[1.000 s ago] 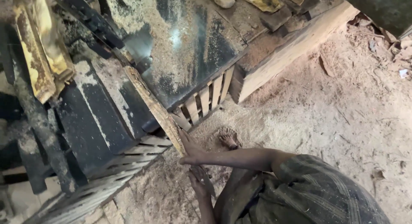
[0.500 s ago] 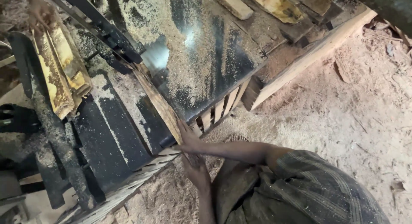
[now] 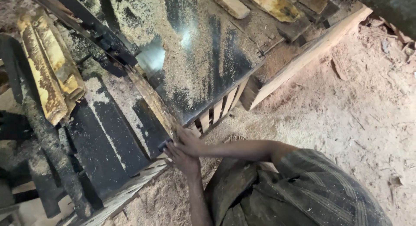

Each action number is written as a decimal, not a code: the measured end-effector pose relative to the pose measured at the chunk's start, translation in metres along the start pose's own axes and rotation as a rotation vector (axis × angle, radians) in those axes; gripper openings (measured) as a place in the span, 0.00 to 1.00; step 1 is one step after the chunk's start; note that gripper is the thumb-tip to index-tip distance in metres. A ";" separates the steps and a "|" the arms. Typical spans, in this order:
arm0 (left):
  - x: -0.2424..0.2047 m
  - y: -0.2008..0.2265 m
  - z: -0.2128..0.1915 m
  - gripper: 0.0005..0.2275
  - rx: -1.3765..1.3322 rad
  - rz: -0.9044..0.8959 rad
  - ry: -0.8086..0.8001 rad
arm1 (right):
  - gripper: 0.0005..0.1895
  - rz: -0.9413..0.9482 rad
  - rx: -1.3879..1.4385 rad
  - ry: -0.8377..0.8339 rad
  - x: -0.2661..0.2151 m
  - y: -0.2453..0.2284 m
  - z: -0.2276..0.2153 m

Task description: The person cuts pieces of wood using a saw, pushing each plank through the blade by hand, turning it over, and running it through the machine again.

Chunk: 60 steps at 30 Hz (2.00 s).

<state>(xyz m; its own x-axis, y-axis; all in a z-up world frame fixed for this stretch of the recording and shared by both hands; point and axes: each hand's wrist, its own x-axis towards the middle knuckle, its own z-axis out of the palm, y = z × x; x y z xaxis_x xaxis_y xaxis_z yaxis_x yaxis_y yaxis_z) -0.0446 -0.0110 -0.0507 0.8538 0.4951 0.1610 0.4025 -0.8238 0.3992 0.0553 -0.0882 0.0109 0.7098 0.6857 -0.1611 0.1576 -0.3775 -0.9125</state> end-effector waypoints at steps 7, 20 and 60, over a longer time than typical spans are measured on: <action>0.031 -0.010 0.007 0.44 0.159 0.119 0.031 | 0.38 -0.052 -0.215 0.023 0.030 0.050 0.030; 0.106 0.013 -0.011 0.43 0.184 -0.107 -0.225 | 0.35 -0.062 -0.215 -0.199 0.096 0.027 -0.062; 0.002 0.141 0.091 0.31 -1.109 -0.398 -0.630 | 0.42 0.000 -0.418 0.823 -0.164 0.142 -0.101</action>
<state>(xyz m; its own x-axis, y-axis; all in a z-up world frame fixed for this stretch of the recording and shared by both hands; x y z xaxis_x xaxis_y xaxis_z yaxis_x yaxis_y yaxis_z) 0.0444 -0.1513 -0.0764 0.8682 0.1896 -0.4585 0.4350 0.1535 0.8873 0.0308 -0.3173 -0.0541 0.9490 0.0873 0.3029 0.2787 -0.6814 -0.6768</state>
